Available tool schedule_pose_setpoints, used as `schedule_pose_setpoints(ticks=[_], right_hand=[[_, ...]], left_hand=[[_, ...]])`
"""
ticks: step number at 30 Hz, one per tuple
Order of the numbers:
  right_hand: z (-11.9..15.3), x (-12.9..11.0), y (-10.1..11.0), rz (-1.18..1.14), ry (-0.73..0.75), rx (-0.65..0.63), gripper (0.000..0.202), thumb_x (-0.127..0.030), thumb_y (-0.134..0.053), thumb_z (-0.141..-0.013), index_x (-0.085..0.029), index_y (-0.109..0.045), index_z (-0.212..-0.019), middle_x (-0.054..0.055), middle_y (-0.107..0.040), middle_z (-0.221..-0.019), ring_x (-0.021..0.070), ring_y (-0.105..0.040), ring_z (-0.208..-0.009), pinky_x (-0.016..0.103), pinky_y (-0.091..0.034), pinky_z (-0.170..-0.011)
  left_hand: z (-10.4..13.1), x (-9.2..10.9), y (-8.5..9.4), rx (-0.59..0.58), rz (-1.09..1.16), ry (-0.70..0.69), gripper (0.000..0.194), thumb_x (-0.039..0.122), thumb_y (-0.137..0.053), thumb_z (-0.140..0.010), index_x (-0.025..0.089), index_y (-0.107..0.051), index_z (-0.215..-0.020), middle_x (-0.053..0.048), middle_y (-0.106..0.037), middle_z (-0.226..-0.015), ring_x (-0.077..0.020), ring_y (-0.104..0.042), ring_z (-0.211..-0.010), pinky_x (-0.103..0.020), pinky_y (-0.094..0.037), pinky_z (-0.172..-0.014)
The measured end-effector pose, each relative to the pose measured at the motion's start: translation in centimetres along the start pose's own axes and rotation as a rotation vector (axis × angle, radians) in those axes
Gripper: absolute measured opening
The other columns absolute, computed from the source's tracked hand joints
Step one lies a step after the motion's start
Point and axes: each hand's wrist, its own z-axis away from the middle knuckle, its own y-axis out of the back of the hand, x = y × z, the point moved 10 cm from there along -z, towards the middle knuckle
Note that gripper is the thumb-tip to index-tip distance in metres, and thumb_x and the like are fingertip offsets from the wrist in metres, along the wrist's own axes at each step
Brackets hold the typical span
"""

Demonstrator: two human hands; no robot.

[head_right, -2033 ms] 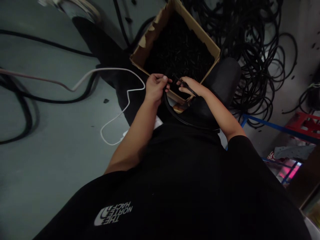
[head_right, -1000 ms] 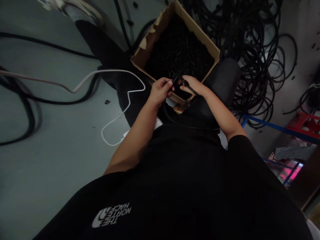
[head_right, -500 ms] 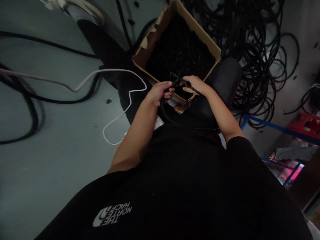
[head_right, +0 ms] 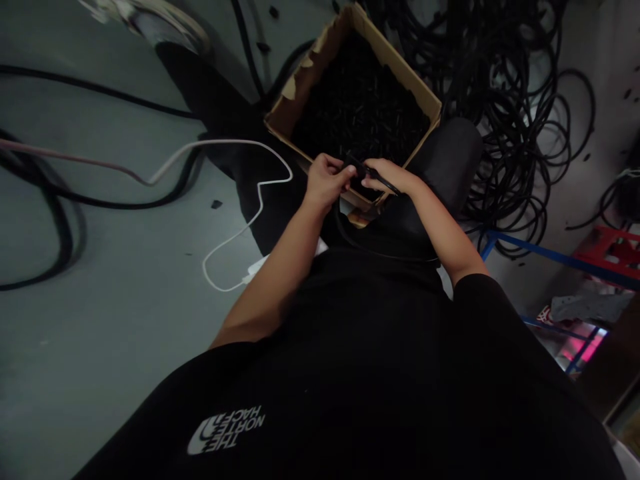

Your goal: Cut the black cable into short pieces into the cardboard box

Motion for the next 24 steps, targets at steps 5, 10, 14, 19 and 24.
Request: schedule_pose_setpoints(ticks=[5,10,14,19,24], right_hand=[[0.0,1.0,0.7,-0.037,-0.072,0.103,0.016,-0.029,-0.078,-0.106,-0.021,-0.072,-0.119,0.002,-0.078,-0.101,0.0195,-0.073,-0.075,0.035,-0.065,-0.081],[-0.4,1.0,0.7,0.097,0.022,0.099,0.025,-0.034,-0.081,-0.107,-0.019,-0.076,-0.127,0.010,-0.081,-0.119,0.0290,-0.080,-0.109,0.047,-0.070,-0.110],[-0.6,0.7,0.6,0.194,0.037,0.116,0.021,-0.040,-0.076,-0.112,-0.021,-0.076,-0.122,0.016,-0.083,-0.130,0.0345,-0.077,-0.125,0.053,-0.066,-0.125],[-0.1,-0.6,0.6,0.251,0.021,0.172,0.022,-0.041,-0.074,-0.113,-0.020,-0.077,-0.118,0.019,-0.085,-0.124,0.0385,-0.077,-0.126,0.055,-0.066,-0.124],[1.3,-1.3,0.8,0.267,-0.020,0.185,0.018,-0.030,-0.077,-0.109,-0.019,-0.083,-0.122,0.015,-0.088,-0.116,0.0379,-0.082,-0.121,0.052,-0.066,-0.121]], left_hand=[[-0.3,-0.8,0.0,0.003,0.048,0.006,0.092,0.089,-0.116,-0.080,0.031,-0.051,-0.110,0.005,-0.063,-0.083,-0.0152,-0.062,-0.062,-0.028,-0.040,-0.056],[-0.5,-0.7,0.4,0.029,0.034,-0.010,0.078,0.077,-0.115,-0.086,0.030,-0.056,-0.105,0.005,-0.067,-0.081,-0.0138,-0.056,-0.057,-0.026,-0.038,-0.053],[-0.6,-0.9,0.0,-0.010,0.009,-0.022,0.067,0.066,-0.116,-0.090,0.029,-0.060,-0.102,0.005,-0.064,-0.076,-0.0154,-0.056,-0.057,-0.028,-0.040,-0.054],[-0.5,-1.1,-0.3,-0.035,-0.011,-0.015,0.067,0.063,-0.117,-0.091,0.029,-0.059,-0.099,0.006,-0.063,-0.075,-0.0153,-0.056,-0.056,-0.028,-0.042,-0.055],[-0.8,-0.8,0.9,-0.033,-0.029,-0.012,0.060,0.064,-0.111,-0.099,0.028,-0.062,-0.101,0.001,-0.071,-0.081,-0.0168,-0.060,-0.064,-0.028,-0.044,-0.060]])
